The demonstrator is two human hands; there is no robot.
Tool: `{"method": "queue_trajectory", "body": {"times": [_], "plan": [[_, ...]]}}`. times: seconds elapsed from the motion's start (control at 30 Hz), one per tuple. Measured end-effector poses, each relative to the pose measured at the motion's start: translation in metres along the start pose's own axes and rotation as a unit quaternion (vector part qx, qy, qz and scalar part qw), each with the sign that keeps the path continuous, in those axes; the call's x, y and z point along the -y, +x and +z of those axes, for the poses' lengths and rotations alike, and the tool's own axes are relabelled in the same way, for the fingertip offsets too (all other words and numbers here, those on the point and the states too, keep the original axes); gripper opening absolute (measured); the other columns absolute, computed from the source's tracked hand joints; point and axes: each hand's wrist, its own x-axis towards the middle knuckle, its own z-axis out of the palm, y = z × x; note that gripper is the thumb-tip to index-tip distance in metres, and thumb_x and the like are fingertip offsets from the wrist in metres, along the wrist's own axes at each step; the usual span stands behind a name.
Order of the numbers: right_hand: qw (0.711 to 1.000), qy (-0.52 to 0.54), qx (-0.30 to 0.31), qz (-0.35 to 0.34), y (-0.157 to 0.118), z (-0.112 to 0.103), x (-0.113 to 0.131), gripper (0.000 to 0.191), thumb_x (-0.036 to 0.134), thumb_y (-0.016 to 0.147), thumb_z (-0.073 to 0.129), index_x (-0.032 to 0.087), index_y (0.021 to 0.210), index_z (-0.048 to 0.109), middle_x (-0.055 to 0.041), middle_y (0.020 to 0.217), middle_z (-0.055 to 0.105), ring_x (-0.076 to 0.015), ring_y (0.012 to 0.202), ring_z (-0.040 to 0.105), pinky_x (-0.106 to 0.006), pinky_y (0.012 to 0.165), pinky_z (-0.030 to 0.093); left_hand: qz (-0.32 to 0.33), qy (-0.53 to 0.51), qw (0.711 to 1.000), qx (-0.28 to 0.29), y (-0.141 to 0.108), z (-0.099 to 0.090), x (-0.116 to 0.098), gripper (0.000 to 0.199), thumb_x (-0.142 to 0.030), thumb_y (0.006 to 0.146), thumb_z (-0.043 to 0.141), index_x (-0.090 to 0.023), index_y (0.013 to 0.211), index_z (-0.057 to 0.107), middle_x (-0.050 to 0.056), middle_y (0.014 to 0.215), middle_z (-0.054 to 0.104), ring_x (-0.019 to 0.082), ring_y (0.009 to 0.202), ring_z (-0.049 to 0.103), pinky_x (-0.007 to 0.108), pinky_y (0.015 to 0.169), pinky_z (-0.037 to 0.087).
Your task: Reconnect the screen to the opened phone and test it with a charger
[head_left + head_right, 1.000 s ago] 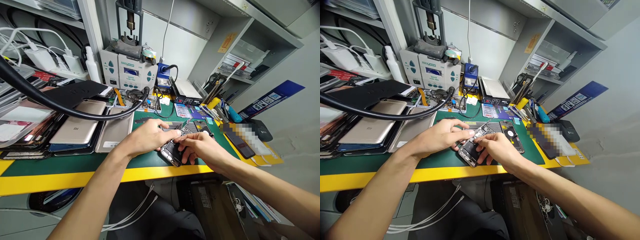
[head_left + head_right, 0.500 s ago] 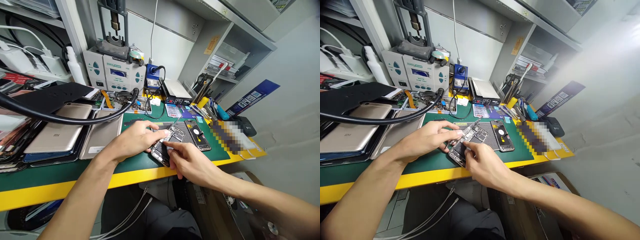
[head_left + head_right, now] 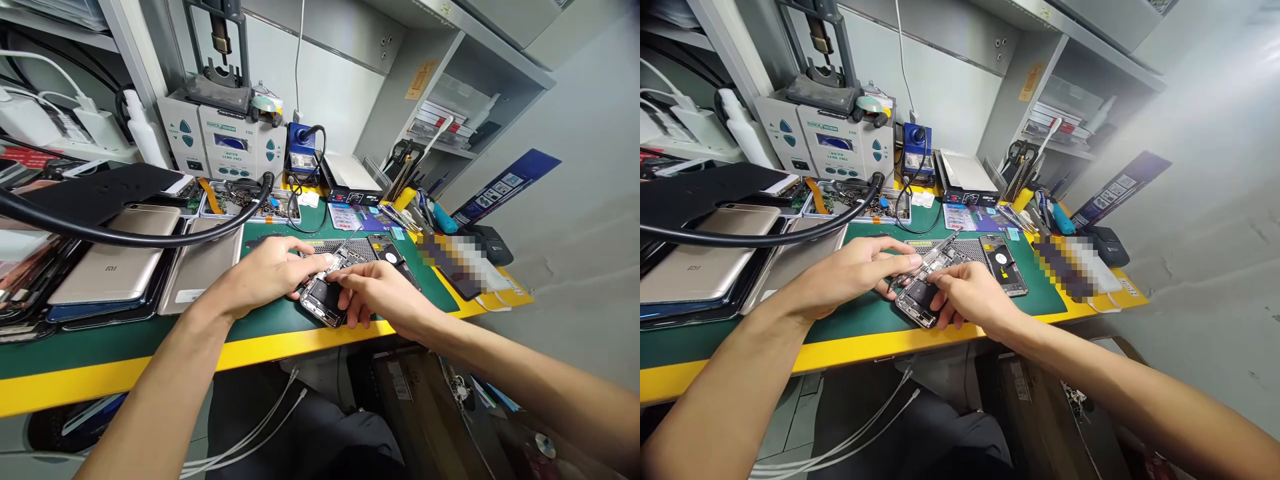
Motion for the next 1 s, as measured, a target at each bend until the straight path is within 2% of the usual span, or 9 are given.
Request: {"method": "queue_trajectory", "body": {"times": [0.13, 0.27, 0.4, 0.53, 0.63, 0.83, 1.0], "plan": [[0.999, 0.029, 0.008, 0.016, 0.005, -0.004, 0.001, 0.021, 0.026, 0.095, 0.056, 0.013, 0.099, 0.071, -0.0011, 0.065, 0.067, -0.0106, 0.044, 0.063, -0.017, 0.036, 0.042, -0.012, -0.012, 1.000, 0.003, -0.002, 0.001, -0.005, 0.058, -0.065, 0.077, 0.072, -0.018, 0.111, 0.069, 0.005, 0.096, 0.071, 0.021, 0.088, 0.065, 0.027, 0.063, 0.058], [0.999, 0.038, 0.019, 0.028, 0.008, -0.006, 0.000, 0.016, 0.023, 0.093, 0.057, 0.014, 0.094, 0.070, -0.0007, 0.067, 0.066, -0.0118, 0.045, 0.064, -0.018, 0.036, 0.042, -0.017, -0.019, 1.000, 0.003, -0.003, 0.001, -0.005, 0.055, -0.063, 0.076, 0.073, -0.020, 0.110, 0.070, 0.002, 0.084, 0.070, 0.019, 0.079, 0.064, 0.027, 0.062, 0.057], [1.000, 0.014, 0.009, 0.014, 0.005, -0.006, -0.001, 0.017, 0.019, 0.094, 0.053, 0.015, 0.096, 0.069, -0.0003, 0.068, 0.067, -0.0115, 0.045, 0.064, -0.018, 0.036, 0.043, -0.016, -0.016, 1.000, 0.002, -0.004, 0.000, -0.003, 0.051, -0.062, 0.077, 0.073, -0.021, 0.108, 0.072, 0.002, 0.088, 0.072, 0.018, 0.078, 0.065, 0.025, 0.061, 0.056], [0.995, -0.098, 0.015, -0.029, -0.002, -0.005, -0.001, 0.027, 0.022, 0.097, 0.049, 0.017, 0.112, 0.070, 0.0001, 0.072, 0.070, -0.0121, 0.048, 0.066, -0.018, 0.038, 0.047, -0.011, -0.010, 1.000, 0.001, -0.004, -0.001, -0.003, 0.050, -0.062, 0.078, 0.072, -0.022, 0.108, 0.073, 0.003, 0.094, 0.073, 0.019, 0.080, 0.066, 0.025, 0.060, 0.056], [0.988, -0.145, 0.033, -0.036, -0.008, -0.003, -0.001, 0.037, 0.027, 0.099, 0.045, 0.019, 0.129, 0.065, 0.0013, 0.073, 0.071, -0.0125, 0.048, 0.066, -0.020, 0.039, 0.050, -0.009, -0.008, 1.000, -0.002, -0.003, -0.001, -0.003, 0.051, -0.062, 0.077, 0.072, -0.022, 0.109, 0.073, 0.004, 0.095, 0.073, 0.020, 0.082, 0.066, 0.025, 0.060, 0.057], [0.981, -0.182, 0.063, -0.039, -0.018, -0.001, 0.000, 0.048, 0.029, 0.101, 0.039, 0.021, 0.147, 0.052, 0.0018, 0.070, 0.071, -0.0136, 0.045, 0.065, -0.020, 0.036, 0.048, 0.003, -0.009, 1.000, -0.001, -0.002, -0.001, -0.001, 0.051, -0.063, 0.077, 0.071, -0.021, 0.107, 0.072, 0.005, 0.105, 0.073, 0.023, 0.093, 0.067, 0.026, 0.063, 0.058], [0.982, -0.173, 0.075, -0.004, -0.017, -0.003, 0.006, 0.053, 0.027, 0.101, 0.040, 0.020, 0.153, 0.045, -0.0014, 0.071, 0.075, -0.0143, 0.044, 0.065, -0.019, 0.036, 0.049, -0.009, -0.006, 1.000, -0.003, -0.003, 0.000, -0.002, 0.057, -0.066, 0.076, 0.070, -0.020, 0.110, 0.069, 0.004, 0.091, 0.073, 0.022, 0.081, 0.069, 0.027, 0.061, 0.057]]}}
